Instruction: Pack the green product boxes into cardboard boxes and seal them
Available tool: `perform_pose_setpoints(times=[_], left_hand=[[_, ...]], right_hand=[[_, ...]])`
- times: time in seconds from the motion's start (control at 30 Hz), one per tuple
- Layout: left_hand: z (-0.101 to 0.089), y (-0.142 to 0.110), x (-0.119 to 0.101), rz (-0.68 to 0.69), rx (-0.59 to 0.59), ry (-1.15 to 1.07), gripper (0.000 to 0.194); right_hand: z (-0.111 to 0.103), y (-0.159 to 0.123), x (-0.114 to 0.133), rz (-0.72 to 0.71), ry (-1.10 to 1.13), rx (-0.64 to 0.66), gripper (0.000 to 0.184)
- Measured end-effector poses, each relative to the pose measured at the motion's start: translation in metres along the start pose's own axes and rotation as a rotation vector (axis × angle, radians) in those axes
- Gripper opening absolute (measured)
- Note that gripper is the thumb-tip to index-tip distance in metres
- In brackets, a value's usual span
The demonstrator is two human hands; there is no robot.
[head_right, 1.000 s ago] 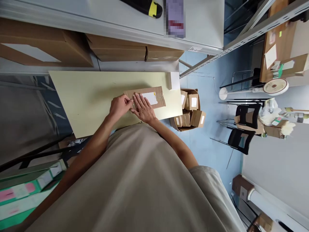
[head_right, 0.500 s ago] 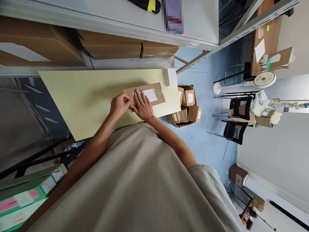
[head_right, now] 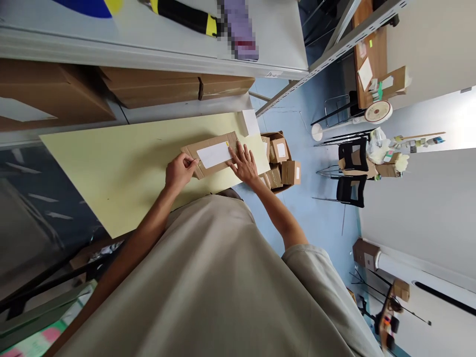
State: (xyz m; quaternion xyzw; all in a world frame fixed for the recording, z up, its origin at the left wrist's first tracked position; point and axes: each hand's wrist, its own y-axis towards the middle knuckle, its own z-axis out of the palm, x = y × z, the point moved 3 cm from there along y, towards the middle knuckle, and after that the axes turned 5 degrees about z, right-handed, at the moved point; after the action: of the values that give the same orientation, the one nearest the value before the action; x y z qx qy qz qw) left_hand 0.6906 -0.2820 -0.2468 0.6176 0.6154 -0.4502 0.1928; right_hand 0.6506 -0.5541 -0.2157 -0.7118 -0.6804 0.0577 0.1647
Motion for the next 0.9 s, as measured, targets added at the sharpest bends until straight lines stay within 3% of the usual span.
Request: perform_pose_setpoints(times=[0.17,0.3,0.4,0.47,0.57,0.7,0.8,0.9], left_hand=[[-0.006,-0.018,-0.001,0.094,-0.018,0.038,0.025],[-0.011,-0.041,-0.015,0.193,-0.079,0.205,0.065],[0.002,-0.051,-0.029,0.426,0.144,0.262,0.083],[0.01,-0.053,-0.029,0.497,0.265,0.265,0.087],[0.009,-0.056,-0.013,0.46,0.265,0.298,0.089],[-0.005,-0.069,0.013,0.434,0.263,0.351,0.092],[-0.008,-0.074,0.015,0.407,0.28,0.367,0.094],[-0.005,-0.073,0.007,0.348,0.259,0.369,0.096]], right_hand=[[0.01,-0.006,0.008,0.087,0.039,-0.004,0.077],[0.024,-0.024,0.039,0.091,0.047,-0.009,0.074],[0.034,-0.033,0.073,-0.015,0.002,-0.011,0.075],[0.039,-0.034,0.091,-0.126,-0.004,0.008,0.076],[0.038,-0.031,0.099,-0.212,0.02,0.036,0.078],[0.03,-0.029,0.084,-0.162,0.045,0.022,0.088],[0.03,-0.029,0.084,-0.129,0.06,0.02,0.089],[0.036,-0.027,0.104,-0.22,0.076,0.061,0.086]])
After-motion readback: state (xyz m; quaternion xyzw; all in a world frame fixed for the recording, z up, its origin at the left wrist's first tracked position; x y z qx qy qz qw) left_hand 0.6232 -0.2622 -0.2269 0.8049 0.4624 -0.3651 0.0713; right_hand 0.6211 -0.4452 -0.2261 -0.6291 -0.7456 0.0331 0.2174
